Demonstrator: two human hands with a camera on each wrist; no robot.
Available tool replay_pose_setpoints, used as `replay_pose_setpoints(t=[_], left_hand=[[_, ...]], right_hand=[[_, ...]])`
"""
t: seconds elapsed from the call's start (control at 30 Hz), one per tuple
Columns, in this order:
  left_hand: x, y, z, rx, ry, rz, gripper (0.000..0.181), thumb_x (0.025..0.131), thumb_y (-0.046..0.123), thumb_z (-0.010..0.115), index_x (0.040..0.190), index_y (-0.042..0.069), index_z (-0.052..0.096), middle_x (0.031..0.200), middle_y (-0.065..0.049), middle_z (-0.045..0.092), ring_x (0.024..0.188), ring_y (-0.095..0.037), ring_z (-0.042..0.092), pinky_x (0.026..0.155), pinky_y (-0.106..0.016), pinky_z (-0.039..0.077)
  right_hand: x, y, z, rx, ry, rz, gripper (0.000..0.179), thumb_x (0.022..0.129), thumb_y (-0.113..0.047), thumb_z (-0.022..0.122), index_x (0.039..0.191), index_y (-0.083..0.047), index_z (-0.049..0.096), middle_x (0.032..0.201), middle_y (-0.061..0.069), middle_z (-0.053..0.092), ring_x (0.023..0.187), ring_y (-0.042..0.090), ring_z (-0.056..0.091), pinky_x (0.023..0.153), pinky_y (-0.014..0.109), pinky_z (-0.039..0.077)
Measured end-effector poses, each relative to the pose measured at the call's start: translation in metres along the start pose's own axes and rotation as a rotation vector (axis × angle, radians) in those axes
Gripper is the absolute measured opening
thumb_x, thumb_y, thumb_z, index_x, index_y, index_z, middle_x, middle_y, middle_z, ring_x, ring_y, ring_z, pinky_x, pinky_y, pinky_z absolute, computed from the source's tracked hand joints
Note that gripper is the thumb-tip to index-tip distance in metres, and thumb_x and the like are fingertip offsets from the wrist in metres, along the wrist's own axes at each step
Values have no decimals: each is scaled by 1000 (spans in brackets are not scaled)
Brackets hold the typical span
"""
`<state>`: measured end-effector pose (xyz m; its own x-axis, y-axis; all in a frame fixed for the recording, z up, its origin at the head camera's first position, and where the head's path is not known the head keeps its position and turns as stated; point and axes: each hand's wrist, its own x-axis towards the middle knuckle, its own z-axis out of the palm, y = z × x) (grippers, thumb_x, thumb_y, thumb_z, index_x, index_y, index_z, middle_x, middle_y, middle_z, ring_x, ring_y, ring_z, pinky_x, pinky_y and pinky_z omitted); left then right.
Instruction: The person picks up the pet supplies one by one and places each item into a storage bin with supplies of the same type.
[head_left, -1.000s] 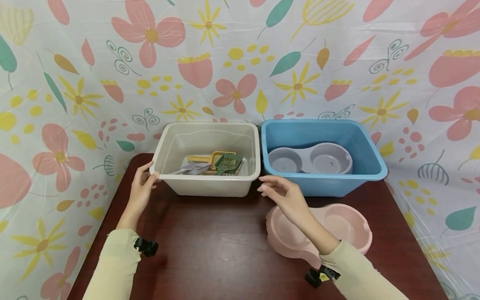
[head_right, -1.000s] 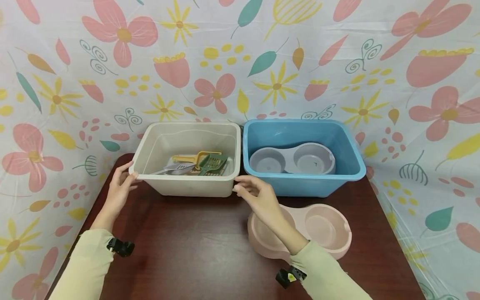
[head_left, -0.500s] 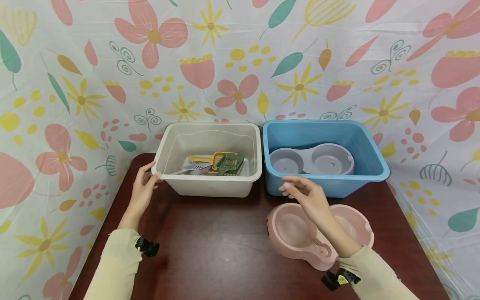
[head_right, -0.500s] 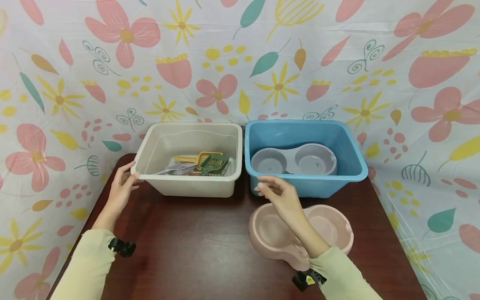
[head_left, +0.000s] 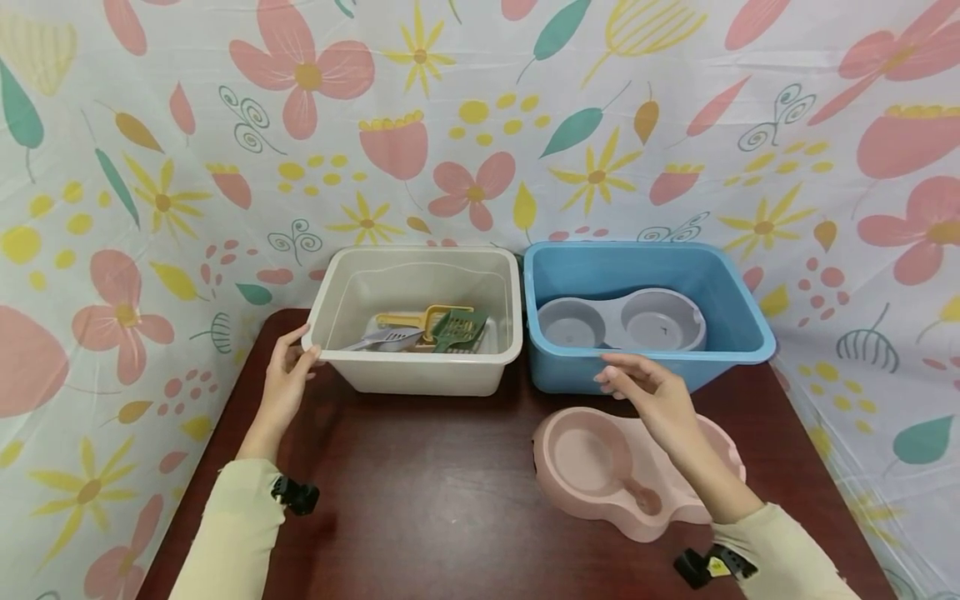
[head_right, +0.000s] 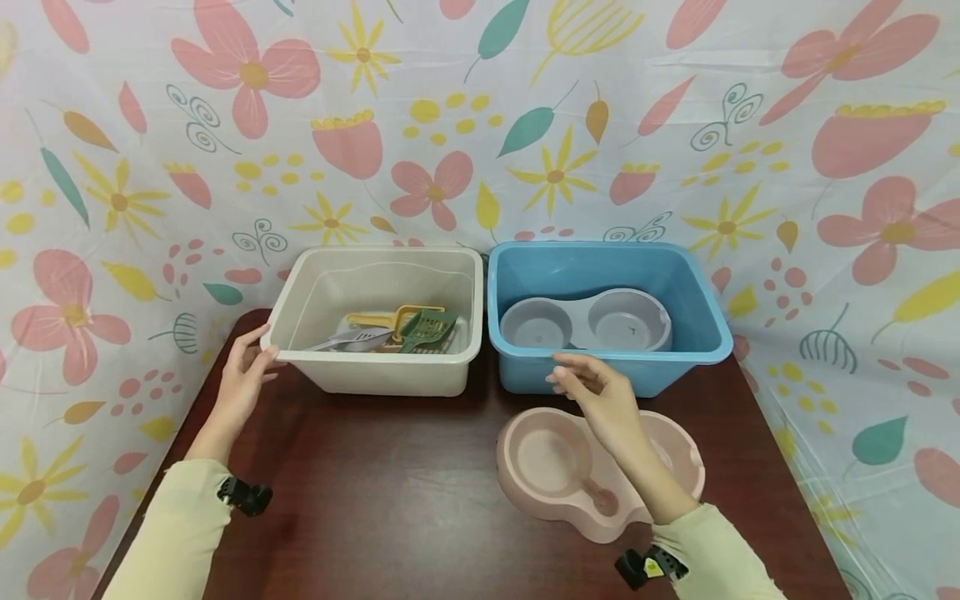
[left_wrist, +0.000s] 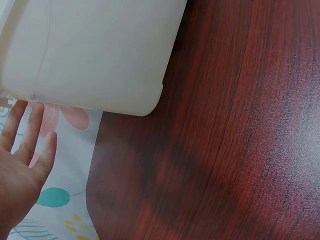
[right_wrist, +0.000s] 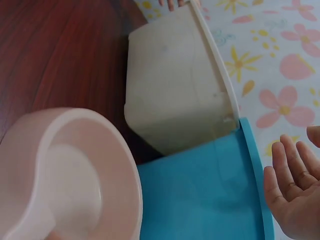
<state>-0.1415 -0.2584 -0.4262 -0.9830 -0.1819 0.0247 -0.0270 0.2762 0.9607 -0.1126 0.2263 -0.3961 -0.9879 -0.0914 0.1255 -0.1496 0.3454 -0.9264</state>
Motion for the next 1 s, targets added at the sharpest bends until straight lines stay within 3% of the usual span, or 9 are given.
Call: replay_pose_setpoints(t=[0.4,0.7,0.83,1.0], left_hand=[[0,-1,1,-12,7,-5,49,104,18,51,148,3,36,102,4,53,96,-13,61,80,-22,45],[-1,-1,1,-10,-1,-22,50,105,19,50,150,5,34,109,-3,50,89,2,57,87,-30,45],[-2,-2,2,-15,6,-13,49,105,18,49,150,5,35,106,-3,50,89,2,57,85,-27,45],[-2,-2,3,-21,10,-4,49,105,17,49,150,4,35,105,-2,50,89,1,57,87,-31,45]], right_hand=[[-3,5,-26,-92,62,33,41,102,-28,58,133,-2,59,102,-5,71,91,6,66,78,19,52],[-4,12,-46,-149,96,53,40,102,-32,57,133,-8,61,102,-3,71,92,5,66,76,16,51],[-6,18,-55,-167,103,62,38,102,-31,57,134,-10,61,102,-6,70,92,4,65,75,15,50],[-8,23,-69,-163,125,81,38,102,-30,57,135,-10,60,100,-12,69,90,2,64,74,14,50]])
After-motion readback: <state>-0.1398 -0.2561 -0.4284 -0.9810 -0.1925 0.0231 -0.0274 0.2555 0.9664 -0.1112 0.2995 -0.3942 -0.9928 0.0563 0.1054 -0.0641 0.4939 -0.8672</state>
